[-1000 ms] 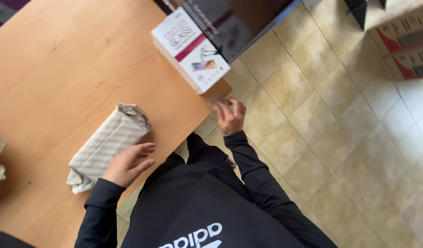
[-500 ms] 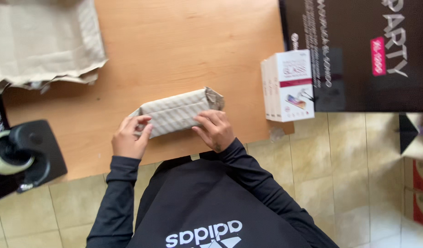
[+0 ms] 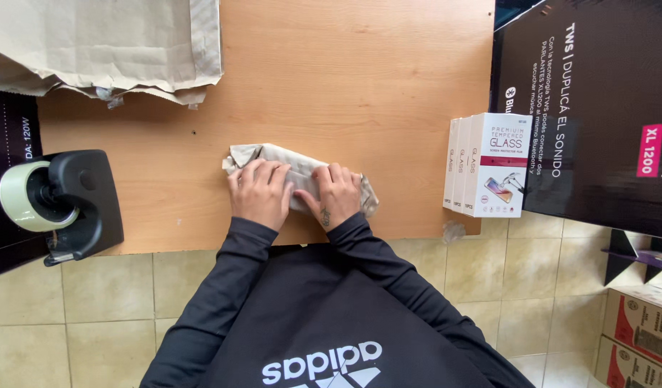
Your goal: The person unwraps several small rectangular packages by removing paper and tape, then places the revealed product boxes on a table.
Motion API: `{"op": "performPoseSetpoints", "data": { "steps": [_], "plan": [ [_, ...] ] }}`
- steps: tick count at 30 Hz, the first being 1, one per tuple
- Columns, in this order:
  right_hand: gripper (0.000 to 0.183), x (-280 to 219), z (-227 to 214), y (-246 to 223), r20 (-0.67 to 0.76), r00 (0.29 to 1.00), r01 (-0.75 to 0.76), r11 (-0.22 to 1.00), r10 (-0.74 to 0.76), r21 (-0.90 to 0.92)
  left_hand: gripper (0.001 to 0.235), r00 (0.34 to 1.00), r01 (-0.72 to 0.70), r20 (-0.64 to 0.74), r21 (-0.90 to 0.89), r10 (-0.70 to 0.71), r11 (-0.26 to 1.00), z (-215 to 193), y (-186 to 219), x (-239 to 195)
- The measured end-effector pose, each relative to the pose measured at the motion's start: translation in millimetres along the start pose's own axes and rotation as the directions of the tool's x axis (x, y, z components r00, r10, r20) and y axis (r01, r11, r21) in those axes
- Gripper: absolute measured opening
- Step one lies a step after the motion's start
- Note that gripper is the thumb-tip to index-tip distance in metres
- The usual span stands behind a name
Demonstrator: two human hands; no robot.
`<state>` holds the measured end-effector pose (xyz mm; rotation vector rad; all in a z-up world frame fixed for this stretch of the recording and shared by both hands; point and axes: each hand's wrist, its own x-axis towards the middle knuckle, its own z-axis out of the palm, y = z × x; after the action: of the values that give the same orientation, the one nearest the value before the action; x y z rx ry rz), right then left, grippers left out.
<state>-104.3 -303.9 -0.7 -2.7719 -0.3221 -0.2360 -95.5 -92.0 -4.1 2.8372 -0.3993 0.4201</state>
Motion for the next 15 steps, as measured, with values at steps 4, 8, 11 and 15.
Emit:
{"op": "performPoseSetpoints", "data": {
  "steps": [4,8,11,15],
  "plan": [
    [0.052,-1.7,8.6,-4.4,0.095,0.993,-0.076,0.991,0.066,0.107,0.03,0.993,-0.1,0.059,-0.024,0.101,0.995,12.2,-17.1,6.8],
    [0.05,10.0,22.7,21.5,0.321,0.936,-0.25,0.918,0.148,0.307,0.038,0.969,-0.166,0.167,-0.102,0.182,0.981,33.5,-38.3,0.1],
    [0.062,20.8,25.2,38.9,0.461,0.876,-0.288,0.919,0.139,0.27,0.034,0.947,-0.23,0.202,-0.124,0.251,0.965,37.6,-45.6,3.2],
    [0.054,25.8,30.0,49.9,0.546,0.829,-0.288,0.93,0.122,0.228,0.038,0.917,-0.345,0.187,-0.078,0.353,0.935,34.4,-50.6,19.8]
  ]
}}
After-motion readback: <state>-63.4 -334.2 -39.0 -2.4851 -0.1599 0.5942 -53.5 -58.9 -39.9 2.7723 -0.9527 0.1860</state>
